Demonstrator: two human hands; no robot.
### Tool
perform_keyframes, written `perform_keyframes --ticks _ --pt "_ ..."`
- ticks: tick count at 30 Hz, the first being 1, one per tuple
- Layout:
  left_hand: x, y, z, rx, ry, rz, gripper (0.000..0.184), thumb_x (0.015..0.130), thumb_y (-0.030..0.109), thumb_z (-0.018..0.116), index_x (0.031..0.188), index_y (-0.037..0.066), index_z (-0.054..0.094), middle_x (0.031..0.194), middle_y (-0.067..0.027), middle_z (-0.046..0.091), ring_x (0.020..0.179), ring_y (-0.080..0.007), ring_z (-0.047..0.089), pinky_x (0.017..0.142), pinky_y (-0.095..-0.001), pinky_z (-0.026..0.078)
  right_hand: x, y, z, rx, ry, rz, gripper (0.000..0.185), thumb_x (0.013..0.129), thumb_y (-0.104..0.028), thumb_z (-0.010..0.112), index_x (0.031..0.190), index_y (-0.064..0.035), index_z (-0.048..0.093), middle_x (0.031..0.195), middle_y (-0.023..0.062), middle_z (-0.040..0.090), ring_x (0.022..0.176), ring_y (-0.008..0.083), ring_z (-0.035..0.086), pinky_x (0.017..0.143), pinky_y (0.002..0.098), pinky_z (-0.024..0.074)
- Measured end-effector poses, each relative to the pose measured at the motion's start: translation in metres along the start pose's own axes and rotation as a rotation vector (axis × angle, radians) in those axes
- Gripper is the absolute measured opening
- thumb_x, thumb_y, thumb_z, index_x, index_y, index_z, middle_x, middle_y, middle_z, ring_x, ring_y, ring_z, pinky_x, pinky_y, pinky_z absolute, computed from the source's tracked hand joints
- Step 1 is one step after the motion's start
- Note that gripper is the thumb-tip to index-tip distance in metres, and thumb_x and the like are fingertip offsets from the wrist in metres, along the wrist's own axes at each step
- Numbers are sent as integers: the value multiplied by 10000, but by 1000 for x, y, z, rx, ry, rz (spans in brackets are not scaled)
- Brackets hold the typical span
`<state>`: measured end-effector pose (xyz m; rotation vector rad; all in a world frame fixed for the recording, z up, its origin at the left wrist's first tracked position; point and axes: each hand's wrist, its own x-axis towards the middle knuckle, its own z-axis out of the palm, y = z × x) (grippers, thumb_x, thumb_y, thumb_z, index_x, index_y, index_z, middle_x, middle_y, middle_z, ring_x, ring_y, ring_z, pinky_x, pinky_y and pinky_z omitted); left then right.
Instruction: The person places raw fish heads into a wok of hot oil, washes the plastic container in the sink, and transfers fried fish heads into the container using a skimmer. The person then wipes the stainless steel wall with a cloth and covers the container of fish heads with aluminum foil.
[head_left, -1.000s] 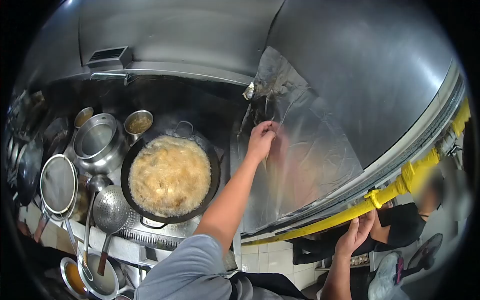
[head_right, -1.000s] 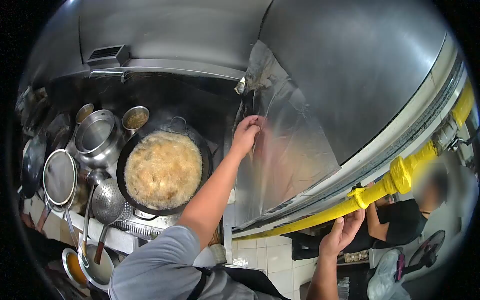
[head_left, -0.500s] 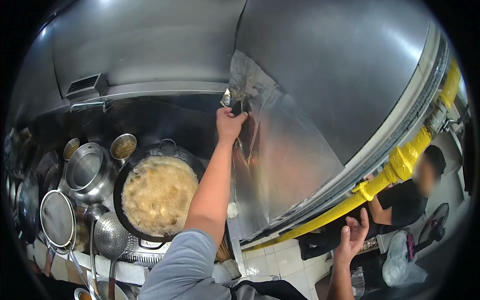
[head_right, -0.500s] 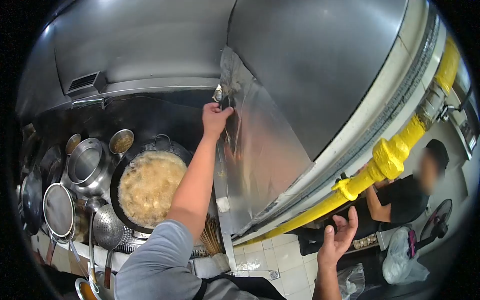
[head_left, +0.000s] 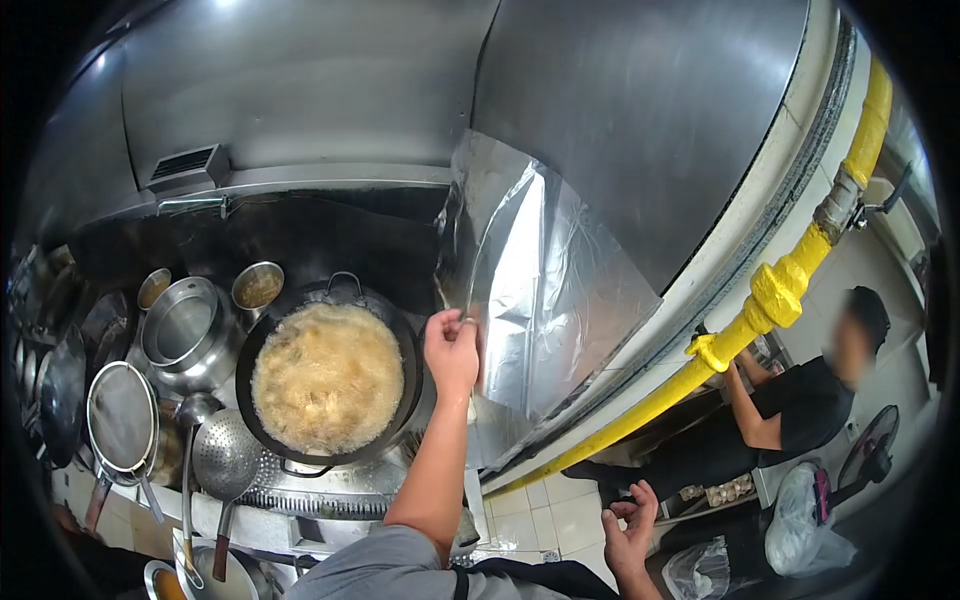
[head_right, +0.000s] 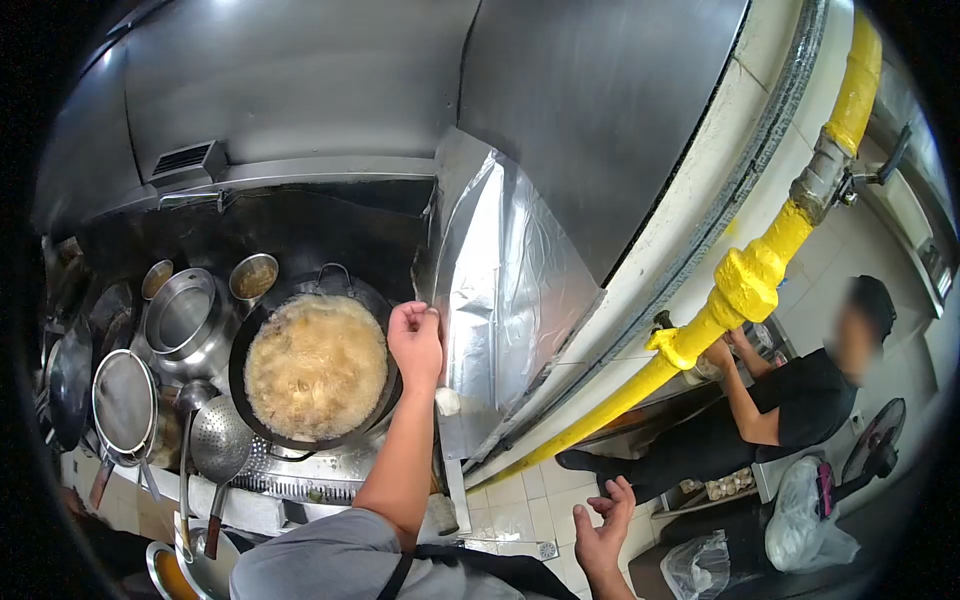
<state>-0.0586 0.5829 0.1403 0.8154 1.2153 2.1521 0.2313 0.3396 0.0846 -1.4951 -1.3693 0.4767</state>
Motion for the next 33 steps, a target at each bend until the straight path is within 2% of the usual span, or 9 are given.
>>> perform_keyframes --ticks 3,5,17,18,21,24,27,28,33 --pt "10 -36 7 6 -105 -112 311 816 89 661 1104 -7 592 864 -26 613 764 -94 556 710 -227 450 -4 2 -4 -30 -31 -5 588 724 27 681 1257 -16 437 1398 168 328 829 154 581 796 297 482" --pt "27 -39 21 52 -108 -99 362 801 117 688 1125 -17 596 886 -31 623 783 -97 564 727 -223 449 -6 5 -4 -45 -44 -13 578 724 22 683 1249 -14 444 1397 176 328 819 152 584 790 297 487" --pt "84 -61 69 214 -109 112 405 674 221 789 1000 10 673 803 -35 574 738 -128 525 669 -282 451 -16 -13 8 -67 -292 -26 490 722 14 709 1166 -4 506 1292 183 436 823 179 619 763 289 514" --pt "80 -55 71 197 -71 134 385 671 230 790 954 -3 673 777 -41 571 709 -139 534 655 -282 455 -8 -19 10 -295 -314 -273 474 718 14 712 1149 0 518 1248 192 478 877 197 616 763 286 516" --pt "75 -50 75 187 51 88 267 688 182 775 858 2 674 717 -59 606 614 -152 565 586 -291 471 -5 -24 24 -215 -364 -256 437 694 53 716 1098 12 554 1111 212 575 1067 230 564 727 270 536" --pt "64 -40 68 72 48 -13 182 746 176 725 821 14 690 688 -100 667 627 -169 629 605 -309 489 3 -30 34 -182 -441 -319 458 693 75 705 1119 8 549 1161 208 544 938 198 617 668 250 550" --pt "53 -21 50 73 -17 -180 240 806 240 650 878 17 698 750 -116 690 671 -197 657 644 -321 499 7 -34 36 -215 -494 -314 462 703 74 699 1134 9 543 1203 205 508 786 155 640 626 230 556" --pt "46 -12 42 62 -13 -196 231 809 278 641 885 70 705 824 -139 691 783 -289 671 710 -370 511 8 -33 35 -238 -512 -343 461 706 70 701 1135 9 543 1207 202 501 747 141 638 630 231 556" --pt "25 -21 23 52 -154 -74 241 784 261 655 911 60 696 922 -138 689 848 -299 658 753 -381 505 0 -32 37 -224 -537 -334 466 707 59 713 1137 10 541 1222 198 486 692 122 636 639 230 555"
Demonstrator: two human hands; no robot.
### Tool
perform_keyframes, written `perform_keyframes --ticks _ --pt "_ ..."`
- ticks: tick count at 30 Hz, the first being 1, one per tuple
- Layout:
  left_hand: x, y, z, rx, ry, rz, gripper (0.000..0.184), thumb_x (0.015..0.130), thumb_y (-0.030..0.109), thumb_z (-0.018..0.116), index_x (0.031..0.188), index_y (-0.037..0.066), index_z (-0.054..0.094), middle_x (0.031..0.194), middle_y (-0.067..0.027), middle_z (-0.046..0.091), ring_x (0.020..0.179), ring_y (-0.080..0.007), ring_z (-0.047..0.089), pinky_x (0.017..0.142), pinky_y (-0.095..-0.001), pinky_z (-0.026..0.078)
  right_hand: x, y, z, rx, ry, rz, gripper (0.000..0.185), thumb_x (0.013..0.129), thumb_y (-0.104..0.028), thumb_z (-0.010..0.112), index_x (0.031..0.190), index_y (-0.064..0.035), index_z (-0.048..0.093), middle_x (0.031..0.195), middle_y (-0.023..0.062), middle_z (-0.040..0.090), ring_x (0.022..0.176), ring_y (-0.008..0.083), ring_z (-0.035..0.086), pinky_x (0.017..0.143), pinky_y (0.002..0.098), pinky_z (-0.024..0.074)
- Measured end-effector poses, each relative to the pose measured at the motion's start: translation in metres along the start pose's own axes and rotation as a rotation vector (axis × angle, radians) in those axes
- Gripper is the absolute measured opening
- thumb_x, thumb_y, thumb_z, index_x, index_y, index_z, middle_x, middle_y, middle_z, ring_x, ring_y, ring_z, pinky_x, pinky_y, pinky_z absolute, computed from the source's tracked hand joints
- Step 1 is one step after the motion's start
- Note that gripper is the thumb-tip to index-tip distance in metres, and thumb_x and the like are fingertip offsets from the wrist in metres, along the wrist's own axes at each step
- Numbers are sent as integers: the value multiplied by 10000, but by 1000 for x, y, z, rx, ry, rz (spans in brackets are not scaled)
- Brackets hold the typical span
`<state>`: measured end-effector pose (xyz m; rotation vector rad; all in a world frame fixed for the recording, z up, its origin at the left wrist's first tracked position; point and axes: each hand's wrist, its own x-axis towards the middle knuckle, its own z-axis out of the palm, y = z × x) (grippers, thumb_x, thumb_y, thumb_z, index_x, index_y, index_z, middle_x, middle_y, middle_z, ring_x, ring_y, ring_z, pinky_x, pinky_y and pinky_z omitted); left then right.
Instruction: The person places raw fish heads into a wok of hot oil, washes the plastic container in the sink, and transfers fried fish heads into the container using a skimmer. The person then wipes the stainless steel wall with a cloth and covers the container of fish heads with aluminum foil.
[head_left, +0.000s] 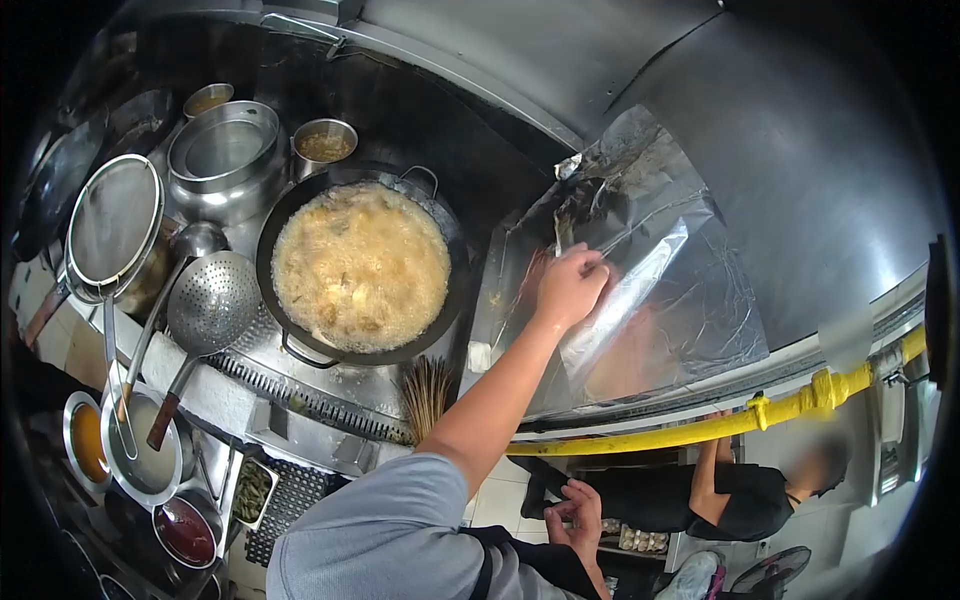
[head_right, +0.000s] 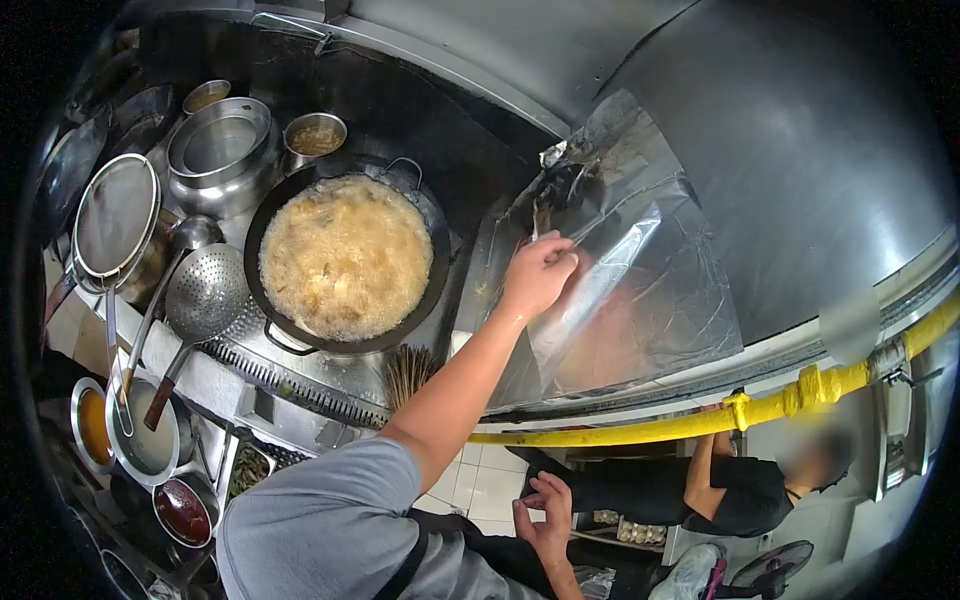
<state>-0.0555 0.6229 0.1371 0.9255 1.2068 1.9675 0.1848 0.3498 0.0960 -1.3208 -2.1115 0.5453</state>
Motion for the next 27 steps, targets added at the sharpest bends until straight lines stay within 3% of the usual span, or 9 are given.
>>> perform_keyframes --ticks 2,4,10,13,15,18,19,21,27 --pt "-10 -4 -9 133 249 371 233 772 179 684 984 83 682 1043 -108 635 840 -241 621 737 -320 491 1 -6 0 -32 -27 -40 461 704 52 721 1129 10 547 1213 200 493 698 126 639 647 234 553" --pt "-41 17 -28 103 238 255 251 748 106 706 991 74 657 1003 -90 590 786 -205 574 709 -303 479 -5 1 2 -22 -14 -38 458 701 52 723 1123 9 552 1212 194 496 696 126 638 646 233 550" --pt "-134 47 -57 97 -68 447 327 754 10 654 1073 42 592 958 -77 562 757 -169 526 658 -284 446 -15 -9 -2 -7 33 55 433 705 27 729 1107 -12 572 1213 165 504 697 125 626 668 244 530" --pt "-164 50 -63 106 -166 439 284 780 10 650 1055 34 582 888 -45 556 708 -122 504 625 -250 427 -16 -13 -7 4 42 84 423 711 6 730 1103 -20 576 1218 160 502 706 130 625 691 253 520" --pt "-181 38 -67 -9 -293 160 217 814 52 670 1009 31 578 786 8 537 644 -61 462 577 -216 400 -18 -17 -11 16 53 138 415 708 -9 734 1092 -24 578 1173 159 535 786 168 636 727 279 513" --pt "-200 22 -73 -91 -393 -56 193 832 98 695 963 35 568 704 53 495 602 -22 419 535 -197 369 -23 -6 -17 -173 41 -37 410 706 -17 736 1085 -31 582 1110 162 571 881 211 631 781 316 505" --pt "-200 12 -72 -34 -383 4 216 824 113 716 943 35 554 689 53 495 590 -27 410 529 -199 368 -25 -6 -17 -171 40 -40 410 706 -17 736 1085 -31 582 1110 162 571 881 211 631 781 316 505" --pt "-205 5 -73 -28 -362 -41 251 817 114 725 965 36 538 723 37 509 596 -31 417 537 -199 373 -26 -9 -18 -107 31 55 406 703 -20 735 1079 -30 583 1004 157 612 999 253 600 846 351 481" --pt "-203 -1 -74 -59 -212 -58 401 782 140 764 1055 34 491 889 -27 548 696 -71 473 614 -225 414 -24 4 -17 -116 8 -40 408 707 -25 735 1083 -20 577 855 133 636 1105 282 548 904 382 446"
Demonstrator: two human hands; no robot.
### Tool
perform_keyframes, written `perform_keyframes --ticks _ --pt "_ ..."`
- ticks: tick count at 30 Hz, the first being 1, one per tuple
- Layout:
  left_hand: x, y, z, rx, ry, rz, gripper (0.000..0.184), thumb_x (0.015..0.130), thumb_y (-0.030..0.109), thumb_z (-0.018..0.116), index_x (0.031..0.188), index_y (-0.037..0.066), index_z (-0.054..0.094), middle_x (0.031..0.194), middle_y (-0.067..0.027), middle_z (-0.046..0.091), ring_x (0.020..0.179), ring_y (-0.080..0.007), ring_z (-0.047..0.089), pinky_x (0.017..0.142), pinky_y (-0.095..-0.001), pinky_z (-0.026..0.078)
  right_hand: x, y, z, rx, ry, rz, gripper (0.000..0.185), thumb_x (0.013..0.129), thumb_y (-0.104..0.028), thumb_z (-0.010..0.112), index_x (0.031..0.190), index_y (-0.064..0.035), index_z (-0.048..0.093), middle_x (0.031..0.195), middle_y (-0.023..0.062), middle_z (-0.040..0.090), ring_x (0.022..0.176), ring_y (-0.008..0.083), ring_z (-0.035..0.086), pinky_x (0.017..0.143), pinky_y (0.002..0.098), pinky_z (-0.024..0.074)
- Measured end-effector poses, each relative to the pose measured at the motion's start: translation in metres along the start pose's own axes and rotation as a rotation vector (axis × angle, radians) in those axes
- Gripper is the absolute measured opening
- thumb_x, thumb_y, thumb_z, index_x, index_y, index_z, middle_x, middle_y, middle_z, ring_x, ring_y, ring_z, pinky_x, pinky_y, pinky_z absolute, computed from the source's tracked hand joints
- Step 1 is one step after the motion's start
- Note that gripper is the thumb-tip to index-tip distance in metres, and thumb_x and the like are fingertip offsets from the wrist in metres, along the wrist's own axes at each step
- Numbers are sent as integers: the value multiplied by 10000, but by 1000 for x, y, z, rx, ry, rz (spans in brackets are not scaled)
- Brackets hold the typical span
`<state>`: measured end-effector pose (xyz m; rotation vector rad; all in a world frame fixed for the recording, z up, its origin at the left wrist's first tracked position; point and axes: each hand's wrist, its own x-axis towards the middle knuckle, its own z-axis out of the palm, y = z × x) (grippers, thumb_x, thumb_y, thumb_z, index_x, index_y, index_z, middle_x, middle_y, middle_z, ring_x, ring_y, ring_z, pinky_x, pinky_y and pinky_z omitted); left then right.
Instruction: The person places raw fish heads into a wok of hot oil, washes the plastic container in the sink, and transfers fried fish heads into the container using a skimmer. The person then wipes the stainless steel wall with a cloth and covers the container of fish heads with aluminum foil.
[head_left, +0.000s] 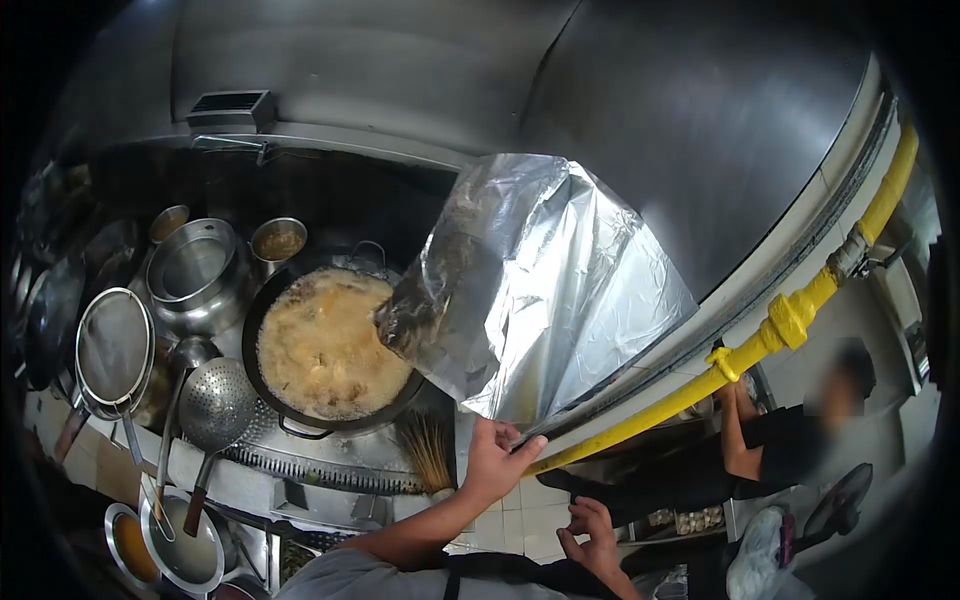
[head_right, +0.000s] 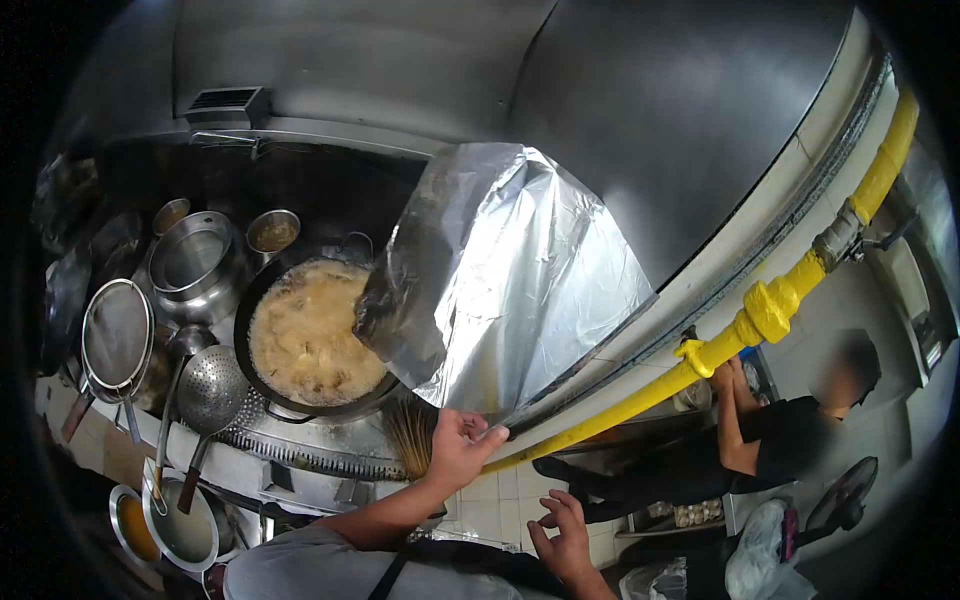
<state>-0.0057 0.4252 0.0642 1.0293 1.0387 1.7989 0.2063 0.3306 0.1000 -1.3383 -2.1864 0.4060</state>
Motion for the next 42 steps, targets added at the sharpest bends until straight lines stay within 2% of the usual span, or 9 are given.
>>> perform_keyframes --ticks 7,11,15,21,28,30,32,36,42 --pt "3 19 -14 -166 15 148 572 795 105 749 1270 21 443 1195 -71 569 943 -117 556 754 -241 435 10 -10 2 130 -3 45 407 729 0 716 1106 -3 560 1240 188 479 684 160 640 657 261 534" --pt "-5 32 -18 -324 14 40 399 838 94 705 1185 23 521 1118 -28 589 903 -102 555 762 -240 436 17 -18 -3 31 -25 -38 404 737 3 710 1110 -2 556 1234 179 483 707 161 639 657 264 535" --pt "-7 50 -20 -314 88 -116 174 881 132 673 999 23 607 844 63 546 719 -31 455 648 -192 385 41 -35 -11 202 -14 42 385 730 0 710 1088 2 567 1170 185 511 772 190 640 700 274 532" --pt "-19 44 -21 -273 121 -111 187 897 180 660 1001 26 644 895 2 623 804 -75 564 710 -267 500 134 -106 -97 -240 384 -612 445 699 28 707 1122 5 571 1094 185 599 951 301 618 767 330 519" --pt "-32 50 -17 -257 91 -67 177 889 152 669 1001 16 655 903 -2 632 801 -79 569 728 -264 496 269 -182 -141 -470 430 -638 281 786 -41 607 1056 38 595 1076 223 609 965 375 601 813 423 513" --pt "-40 52 -19 -234 108 -43 175 890 148 667 1003 15 657 905 -1 633 800 -80 568 732 -264 495 297 -176 -142 -739 68 -327 213 819 -91 552 959 45 636 982 256 621 909 415 584 838 440 474" --pt "-48 53 -24 -211 75 -50 172 893 133 660 1015 12 656 908 1 633 802 -82 571 728 -262 492 292 -176 -142 -622 181 -417 150 772 -101 550 800 25 627 847 243 615 907 408 574 811 462 450" --pt "-66 66 -38 -306 151 -72 167 902 135 644 1021 18 655 938 -18 637 838 -96 577 744 -270 489 223 -223 -159 -551 199 -618 118 734 -60 651 811 23 618 789 208 613 793 389 596 725 442 466" --pt "-123 72 -45 -698 -36 -398 301 936 158 572 1199 15 545 1151 -103 611 1054 -217 582 856 -335 471 155 -235 -184 -233 124 -745 142 709 80 614 844 37 614 710 150 566 664 290 597 581 316 449"
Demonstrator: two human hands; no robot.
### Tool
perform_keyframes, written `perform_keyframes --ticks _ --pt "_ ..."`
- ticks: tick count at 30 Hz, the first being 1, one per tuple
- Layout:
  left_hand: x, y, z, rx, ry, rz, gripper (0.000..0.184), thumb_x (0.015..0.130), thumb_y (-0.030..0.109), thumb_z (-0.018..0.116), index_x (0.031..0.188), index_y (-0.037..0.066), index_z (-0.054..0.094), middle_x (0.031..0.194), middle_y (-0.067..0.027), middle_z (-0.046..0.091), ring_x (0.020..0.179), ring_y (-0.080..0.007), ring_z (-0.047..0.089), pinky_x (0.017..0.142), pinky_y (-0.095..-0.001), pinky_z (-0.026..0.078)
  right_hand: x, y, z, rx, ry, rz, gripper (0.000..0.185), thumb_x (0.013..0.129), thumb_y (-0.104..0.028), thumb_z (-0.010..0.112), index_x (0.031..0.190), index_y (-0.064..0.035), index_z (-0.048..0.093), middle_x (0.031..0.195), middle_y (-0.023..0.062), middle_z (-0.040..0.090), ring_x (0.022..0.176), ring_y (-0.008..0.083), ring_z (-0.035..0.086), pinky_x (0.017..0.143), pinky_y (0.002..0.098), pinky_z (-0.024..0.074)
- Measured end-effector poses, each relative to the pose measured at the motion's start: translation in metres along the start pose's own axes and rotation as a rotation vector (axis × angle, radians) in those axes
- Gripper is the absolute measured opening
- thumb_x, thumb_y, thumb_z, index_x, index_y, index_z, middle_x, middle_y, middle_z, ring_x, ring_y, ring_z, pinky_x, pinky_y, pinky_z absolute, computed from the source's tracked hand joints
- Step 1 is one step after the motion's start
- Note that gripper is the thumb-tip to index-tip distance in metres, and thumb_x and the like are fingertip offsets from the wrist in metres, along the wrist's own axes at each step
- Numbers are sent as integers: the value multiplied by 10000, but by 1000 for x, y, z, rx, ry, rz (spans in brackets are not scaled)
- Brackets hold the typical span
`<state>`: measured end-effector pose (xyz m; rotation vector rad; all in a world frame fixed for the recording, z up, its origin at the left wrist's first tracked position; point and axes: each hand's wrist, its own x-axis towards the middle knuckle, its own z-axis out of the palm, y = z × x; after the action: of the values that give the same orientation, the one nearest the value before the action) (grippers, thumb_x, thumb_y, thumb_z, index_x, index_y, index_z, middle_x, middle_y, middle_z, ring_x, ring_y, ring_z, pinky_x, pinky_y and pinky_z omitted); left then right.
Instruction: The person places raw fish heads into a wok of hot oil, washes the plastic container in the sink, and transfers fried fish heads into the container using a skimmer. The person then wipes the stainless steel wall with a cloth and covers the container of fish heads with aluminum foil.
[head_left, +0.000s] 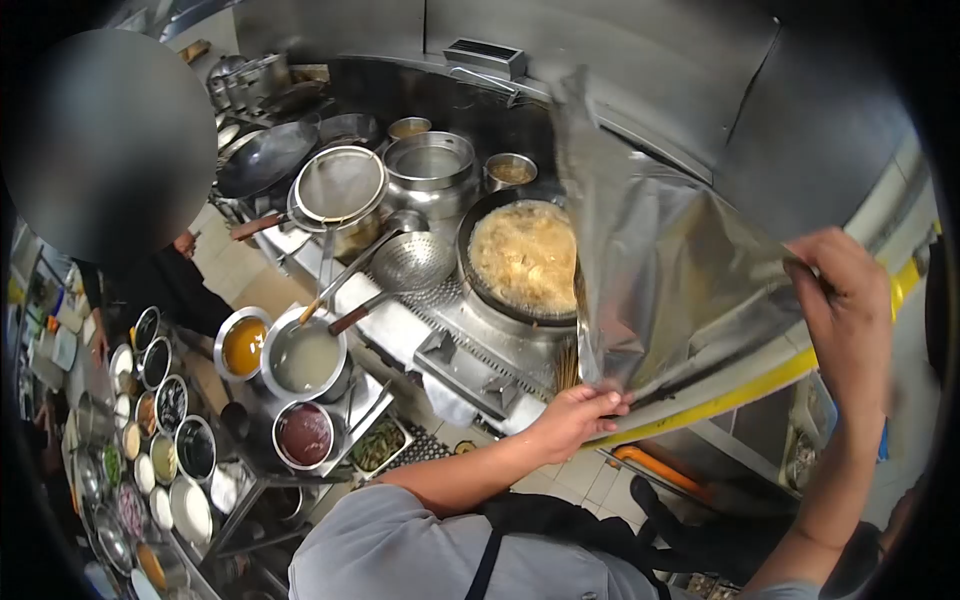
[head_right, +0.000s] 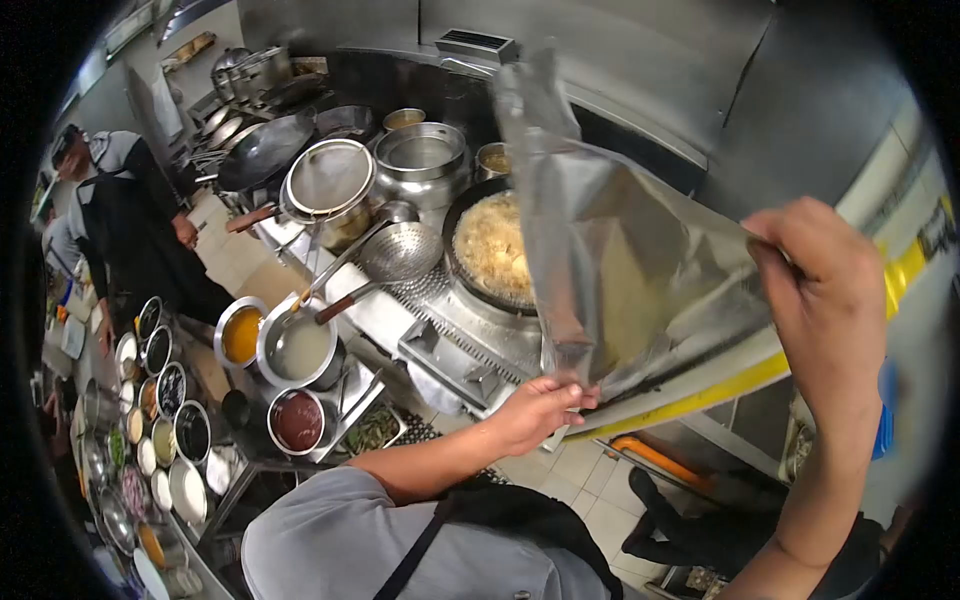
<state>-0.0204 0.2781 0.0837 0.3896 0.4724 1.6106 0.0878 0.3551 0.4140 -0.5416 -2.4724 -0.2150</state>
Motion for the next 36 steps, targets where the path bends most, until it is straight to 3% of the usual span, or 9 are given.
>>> perform_keyframes --ticks 2,7,11,13,17,18,22,28,36 --pt "-34 -16 2 110 130 -50 320 937 154 564 1221 12 525 1161 -108 608 1055 -223 582 855 -342 478 -23 -1 -4 -11 146 -396 163 684 65 624 841 21 624 738 124 567 640 261 588 554 311 454" --pt "-149 -72 -14 94 509 74 471 959 346 494 1292 18 438 1210 -137 570 1037 -252 584 821 -384 514 -133 -8 -28 -82 95 -630 211 651 -40 630 857 5 640 821 88 594 607 202 566 499 285 444" --pt "-233 -79 14 187 520 674 668 934 543 442 1328 9 370 1157 -129 545 958 -241 579 773 -381 517 -199 -1 -25 -91 109 -785 284 645 -102 621 902 15 649 884 100 613 611 166 556 479 268 425" --pt "-248 -71 39 285 540 855 610 936 500 477 1297 16 390 1128 -105 544 969 -219 566 747 -370 510 -221 4 -21 -63 76 -813 303 648 -110 627 920 21 653 921 127 620 612 169 553 480 271 422" --pt "-247 -65 24 333 780 748 329 931 309 566 1106 41 489 962 -47 545 820 -110 538 646 -300 490 -267 7 -16 -43 12 -796 287 672 -95 635 935 20 658 956 135 634 627 170 566 492 265 426" --pt "-243 -63 22 279 851 734 213 909 226 608 994 49 526 808 -11 541 662 -77 507 559 -246 459 -278 7 -14 -35 21 -771 272 687 -79 630 936 26 656 948 139 641 619 168 574 484 265 422" --pt "-237 -73 -4 264 911 688 104 874 114 637 881 38 566 690 3 537 552 -77 499 484 -218 427 -322 2 -7 11 14 -601 266 683 -26 637 944 24 655 944 137 650 636 192 597 510 280 443" --pt "-261 -92 -45 391 959 544 74 857 75 597 818 36 548 667 -35 579 535 -104 554 473 -218 435 -373 -16 11 46 62 -271 366 596 109 657 940 -17 657 930 112 643 697 241 626 607 314 521" --pt "-284 -106 -79 414 938 369 216 855 115 609 672 52 514 590 -30 529 464 -109 496 430 -237 380 -382 -56 20 31 -34 -170 334 614 84 676 930 -21 656 922 104 644 776 263 650 640 322 537"
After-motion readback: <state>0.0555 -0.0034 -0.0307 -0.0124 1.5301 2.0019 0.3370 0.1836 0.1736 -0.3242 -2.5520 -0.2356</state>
